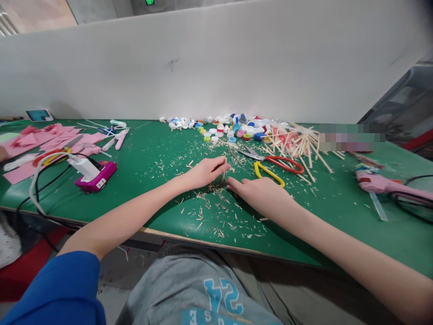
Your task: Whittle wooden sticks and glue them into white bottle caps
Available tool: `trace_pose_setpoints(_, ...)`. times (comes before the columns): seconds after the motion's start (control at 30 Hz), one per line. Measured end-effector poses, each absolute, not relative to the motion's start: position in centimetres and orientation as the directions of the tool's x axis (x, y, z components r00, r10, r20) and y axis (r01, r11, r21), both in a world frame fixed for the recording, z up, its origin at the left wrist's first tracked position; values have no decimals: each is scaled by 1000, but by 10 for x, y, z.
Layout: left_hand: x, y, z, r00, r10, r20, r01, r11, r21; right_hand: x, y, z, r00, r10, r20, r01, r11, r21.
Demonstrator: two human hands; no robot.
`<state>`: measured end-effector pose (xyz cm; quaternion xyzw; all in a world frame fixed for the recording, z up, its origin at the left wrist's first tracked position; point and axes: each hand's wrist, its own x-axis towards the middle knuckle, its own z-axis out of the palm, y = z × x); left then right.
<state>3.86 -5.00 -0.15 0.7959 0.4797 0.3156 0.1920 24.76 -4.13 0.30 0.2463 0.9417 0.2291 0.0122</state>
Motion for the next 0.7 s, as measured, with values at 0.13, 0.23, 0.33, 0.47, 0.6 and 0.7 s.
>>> trace_pose_setpoints(0.13, 39, -51, 0, 345, 882, 322, 644, -471, 602, 248, -39, 1, -877, 467, 114, 467, 772, 431)
trace_pose_setpoints(0.23, 38, -50, -1, 334, 885, 323, 647, -465, 604, 250, -37, -1, -868, 469, 164, 490, 758, 429)
trace_pose_setpoints(0.33, 36, -49, -3, 324, 887, 328, 651, -461, 603, 251, -36, -2, -863, 459, 209, 502, 746, 438)
trace_pose_setpoints(0.47, 36, -48, -3, 327, 884, 334, 652, -467, 598, 251, -36, -2, -857, 451, 250, 514, 714, 475)
trace_pose_setpoints(0.6, 36, -48, -3, 336, 881, 333, 648, -473, 597, 251, -36, 1, -861, 452, 231, 504, 710, 492)
trace_pose_setpoints(0.7, 35, -47, -4, 334, 881, 335, 648, -473, 597, 248, -39, 6, -854, 487, 181, 509, 715, 479)
